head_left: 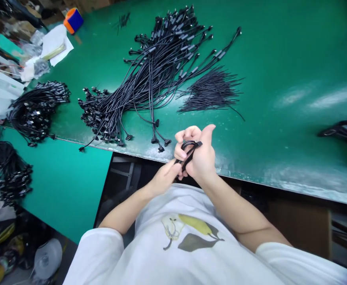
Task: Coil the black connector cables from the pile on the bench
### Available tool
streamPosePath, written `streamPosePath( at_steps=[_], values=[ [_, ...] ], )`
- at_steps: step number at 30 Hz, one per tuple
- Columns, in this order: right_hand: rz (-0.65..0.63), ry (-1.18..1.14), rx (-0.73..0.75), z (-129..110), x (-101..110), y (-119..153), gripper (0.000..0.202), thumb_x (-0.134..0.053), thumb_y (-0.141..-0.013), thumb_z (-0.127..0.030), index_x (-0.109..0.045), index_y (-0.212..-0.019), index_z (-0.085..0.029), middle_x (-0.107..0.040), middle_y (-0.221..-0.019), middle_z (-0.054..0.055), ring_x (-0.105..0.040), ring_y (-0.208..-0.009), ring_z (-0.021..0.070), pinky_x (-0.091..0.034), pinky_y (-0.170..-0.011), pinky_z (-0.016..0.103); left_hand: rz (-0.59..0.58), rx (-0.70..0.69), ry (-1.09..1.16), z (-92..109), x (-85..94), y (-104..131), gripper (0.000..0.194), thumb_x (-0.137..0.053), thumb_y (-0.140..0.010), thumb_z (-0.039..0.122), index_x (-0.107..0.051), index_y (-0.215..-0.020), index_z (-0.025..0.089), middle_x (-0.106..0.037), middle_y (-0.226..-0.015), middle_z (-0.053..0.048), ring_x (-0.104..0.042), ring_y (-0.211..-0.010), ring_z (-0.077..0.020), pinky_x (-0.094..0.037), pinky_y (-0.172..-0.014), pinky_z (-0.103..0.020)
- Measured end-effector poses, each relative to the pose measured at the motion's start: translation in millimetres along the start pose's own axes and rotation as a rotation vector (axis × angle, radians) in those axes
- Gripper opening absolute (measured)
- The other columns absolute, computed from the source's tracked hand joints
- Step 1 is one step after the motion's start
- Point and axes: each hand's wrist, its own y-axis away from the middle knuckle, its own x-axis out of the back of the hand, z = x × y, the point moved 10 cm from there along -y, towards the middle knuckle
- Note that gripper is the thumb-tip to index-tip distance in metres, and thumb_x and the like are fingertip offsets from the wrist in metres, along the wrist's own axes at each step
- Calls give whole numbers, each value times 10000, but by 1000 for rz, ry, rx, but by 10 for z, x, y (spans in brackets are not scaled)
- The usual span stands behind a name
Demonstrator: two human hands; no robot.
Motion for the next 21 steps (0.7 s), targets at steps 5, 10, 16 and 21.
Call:
streamPosePath(
  at_steps=[5, 10, 16, 21],
  values=[
    [-30, 38, -15, 3, 34, -99, 676, -432, -741, -878, -465, -769, -203, -381, -546, -77, -184, -333, 7, -111, -322, 158, 86, -72, -223, 26, 28, -13, 467, -450, -938, 579, -491, -1167, 174, -586, -824, -15, -514, -709, -121, -426, -683, -278],
    [-146, 92, -79, 45, -31, -38, 679, -488, -730, -864, -484, -700, -186, -366, -499, -67, -162, -350, 5, -96, -336, 163, -116, 31, -18, -29, -66, -89, 605, -443, -898, 666, -553, -1172, 138, -540, -730, 1, -470, -622, -105, -392, -605, -257],
    [-252, 69, -247, 144, -16, -10, 603, -567, -784, -761, -457, -649, -184, -353, -459, -78, -136, -324, 7, -105, -312, 157, -302, 209, 120, -67, -206, -83, 508, -621, -826, 610, -651, -890, 106, -494, -615, 13, -423, -548, -87, -336, -548, -244],
    [-222, -33, -280, 85, 198, -97, 564, -610, -774, -729, -520, -704, -177, -429, -567, -63, -351, -378, 28, -333, -366, 166, -214, 325, 319, -112, -259, -115, 460, -688, -790, 572, -575, -798, 126, -335, -564, 79, -276, -480, -41, -258, -472, -187]
  ],
)
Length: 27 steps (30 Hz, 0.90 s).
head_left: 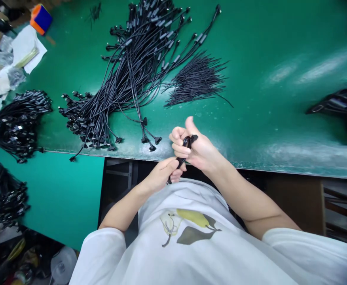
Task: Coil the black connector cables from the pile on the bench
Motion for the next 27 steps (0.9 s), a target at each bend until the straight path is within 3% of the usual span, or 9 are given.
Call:
streamPosePath(
  at_steps=[2, 5, 8, 10, 15, 18, 23, 25, 27],
  values=[
    [21, 46, 89, -89, 102, 31, 578, -629, -735, -752, -615, -898, -198, -596, -776, -6, -595, -630, 89, -522, -603, 216, 70, -39, 67, 76, 51, -13, 447, -716, -773, 552, -557, -776, 135, -309, -556, 88, -255, -475, -36, -245, -459, -169],
    [-43, 260, 146, -82, 130, 98, 667, -749, -674, -672, -611, -1175, -254, -647, -1129, 45, -639, -1005, 155, -521, -899, 282, 61, -39, 114, 137, 37, -38, 453, -740, -753, 546, -553, -749, 133, -298, -545, 89, -251, -466, -33, -247, -443, -160],
    [-146, 517, 140, 24, 65, 147, 556, -667, -735, -707, -681, -869, -168, -665, -1040, 86, -637, -825, 133, -521, -702, 228, -30, 81, 126, 26, -61, -77, 477, -745, -740, 563, -575, -744, 117, -336, -543, 71, -300, -463, -39, -291, -444, -171],
    [-127, 603, 166, 19, 59, 151, 651, -520, -794, -773, -584, -628, -146, -656, -891, 84, -539, -574, 72, -435, -504, 203, -48, 131, 164, -45, -76, -104, 480, -742, -740, 566, -599, -764, 108, -374, -557, 52, -344, -476, -51, -331, -457, -185],
    [-127, 534, 136, -28, 18, 88, 722, -410, -821, -807, -459, -531, -147, -659, -900, 80, -323, -377, -3, -278, -358, 212, -52, 155, 247, -45, -40, -156, 447, -702, -780, 552, -651, -857, 115, -508, -642, -5, -499, -567, -103, -471, -563, -255],
    [-238, 505, 39, 21, -70, 70, 706, -439, -828, -786, -451, -519, -151, -673, -924, 92, -406, -418, 23, -335, -384, 211, -117, 199, 254, -16, -105, -175, 417, -824, -678, 452, -674, -881, 121, -554, -692, -24, -566, -652, -143, -508, -634, -307],
    [-333, 638, 126, -47, -149, 125, 659, -438, -876, -728, -509, -565, -151, -648, -830, 73, -585, -692, 107, -488, -663, 237, -233, 254, 294, -63, -314, -181, 399, -862, -627, 439, -649, -745, 124, -426, -604, 18, -424, -550, -87, -392, -522, -239],
    [-361, 676, 141, -90, -71, 177, 584, -498, -855, -713, -582, -707, -154, -657, -909, 75, -620, -814, 147, -504, -757, 277, -229, 227, 279, -56, -341, -161, 395, -847, -654, 442, -630, -733, 122, -421, -610, 15, -422, -563, -87, -379, -524, -229],
    [-220, 806, 195, -296, 228, 201, 523, -594, -804, -683, -611, -864, -164, -659, -950, 68, -618, -834, 158, -496, -759, 288, -161, 138, 261, 40, -272, -155, 375, -815, -705, 434, -614, -733, 119, -404, -615, 22, -406, -566, -79, -376, -530, -216]
  ],
)
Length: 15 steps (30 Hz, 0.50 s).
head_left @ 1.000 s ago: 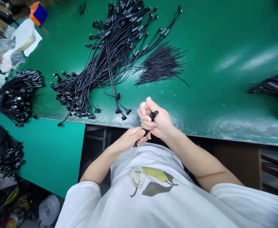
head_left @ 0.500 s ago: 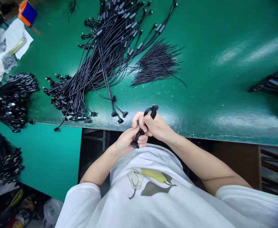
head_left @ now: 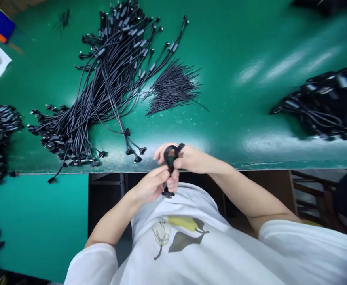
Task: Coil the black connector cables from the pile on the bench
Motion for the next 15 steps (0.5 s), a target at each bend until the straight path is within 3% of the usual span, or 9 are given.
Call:
streamPosePath(
  at_steps=[4, 6, 8, 10, 12, 15],
  values=[
    [746, 620, -180, -31, 1379, 411, 258, -689, -826, -396, -580, -922, -183, -575, -827, 10, -503, -727, 115, -384, -724, 263, 214, -198, 23, 317, 244, 43, 322, -788, -750, 387, -579, -762, 143, -359, -636, 45, -368, -564, -66, -392, -534, -189],
    [916, 778, -237, -85, 1795, 515, 167, -719, -796, -242, -569, -834, -178, -485, -798, -4, -397, -702, 104, -307, -725, 279, 266, -213, 40, 364, 328, 5, 298, -781, -759, 358, -579, -787, 142, -357, -654, 43, -362, -572, -62, -371, -513, -166],
    [908, 831, -273, -53, 1988, 464, 197, -725, -766, -158, -539, -704, -175, -405, -753, -18, -296, -665, 100, -247, -702, 295, 271, -205, 43, 358, 360, -54, 285, -768, -771, 351, -587, -802, 133, -364, -662, 39, -352, -569, -57, -333, -481, -150],
    [877, 863, -299, -22, 2038, 427, 258, -711, -766, -136, -499, -625, -179, -361, -712, -26, -243, -640, 101, -211, -683, 309, 275, -229, 36, 369, 377, -82, 289, -763, -777, 361, -596, -807, 127, -370, -662, 37, -346, -566, -54, -317, -467, -142],
    [865, 870, -310, -25, 1991, 475, 260, -691, -779, -139, -487, -624, -184, -380, -692, -23, -249, -628, 100, -204, -678, 316, 293, -274, 23, 407, 390, -65, 294, -767, -776, 368, -601, -808, 127, -371, -658, 38, -345, -563, -50, -318, -469, -136],
    [843, 820, -325, -24, 1767, 642, 176, -636, -831, -200, -501, -719, -201, -505, -659, -7, -391, -610, 107, -264, -668, 305, 300, -301, -6, 436, 358, -25, 321, -780, -762, 388, -618, -816, 117, -369, -650, 42, -332, -554, -41, -300, -463, -126]
  ],
)
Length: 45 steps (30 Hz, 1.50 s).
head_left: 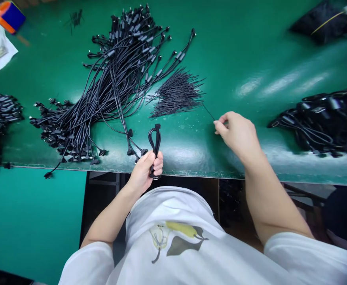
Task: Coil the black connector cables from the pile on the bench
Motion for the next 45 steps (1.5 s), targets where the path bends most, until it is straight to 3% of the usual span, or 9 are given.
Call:
streamPosePath(
  at_steps=[5, 8, 14, 17, 21, 26, 30, 39, 45],
  values=[
    [-310, -479, 19, -376, -535, 668, 207, -639, -833, -328, -586, -1001, -218, -630, -782, -7, -577, -579, 125, -427, -605, 274, -70, 77, -58, -134, -132, 16, 478, -785, -753, 404, -634, -1131, 152, -406, -655, 48, -310, -530, -43, -259, -449, -133],
    [-483, -388, 229, -803, -891, 989, 184, -568, -887, -329, -667, -971, -199, -634, -814, 16, -568, -601, 113, -432, -615, 268, -42, 25, -113, -144, -72, -11, 485, -760, -770, 408, -626, -1169, 165, -415, -669, 46, -323, -542, -53, -266, -461, -151],
    [-222, 230, 853, -1414, -898, 1179, 263, -433, -967, -223, -685, -903, -186, -610, -725, 58, -527, -657, 154, -391, -647, 309, 128, -324, -621, 152, 161, 26, 285, -542, -913, 363, -694, -1036, 155, -508, -690, 18, -395, -568, -87, -330, -526, -213],
    [-112, 421, 1328, -1715, -890, 1404, 276, -404, -975, -150, -677, -961, -181, -681, -923, 74, -585, -839, 169, -429, -748, 321, 174, -504, -909, 316, 122, 81, 219, -502, -910, 244, -704, -934, 162, -593, -745, -13, -522, -721, -140, -420, -701, -249],
    [-9, 550, 1742, -1879, -853, 1670, 209, -446, -950, -105, -653, -929, -118, -674, -1035, 98, -573, -1025, 197, -432, -869, 341, 109, -474, -1012, 309, 105, 61, 189, -492, -882, 202, -639, -777, 146, -597, -756, -13, -529, -766, -149, -420, -750, -266],
    [-78, 802, 1778, -1863, -953, 1738, 184, -458, -944, -130, -641, -949, -116, -642, -895, 96, -540, -821, 183, -396, -729, 331, 18, -216, -729, 97, 223, -6, 316, -565, -866, 431, -534, -715, 156, -370, -561, 65, -317, -529, -70, -255, -518, -217],
    [-59, 923, 1758, -1823, -1023, 1762, 200, -457, -901, -89, -652, -862, -107, -592, -796, 97, -480, -704, 183, -344, -634, 341, 3, -118, -556, -12, 232, -28, 424, -683, -757, 525, -482, -665, 163, -361, -548, 69, -302, -506, -53, -197, -486, -206],
    [-99, 1070, 1861, -1796, -1127, 1959, 389, -323, -847, 22, -648, -708, -141, -500, -685, 76, -389, -611, 183, -269, -590, 341, 13, -36, -455, -147, 161, -2, 254, -641, -765, 355, -560, -680, 130, -388, -549, 64, -305, -494, -44, -202, -481, -200],
    [-238, 868, 1530, -1818, -1166, 1614, 257, -417, -842, -40, -610, -698, -132, -510, -612, 60, -386, -556, 170, -205, -545, 324, 50, -169, -254, -73, 130, -9, 365, -651, -814, 463, -566, -681, 134, -450, -585, 42, -374, -528, -58, -280, -509, -201]
  ],
)
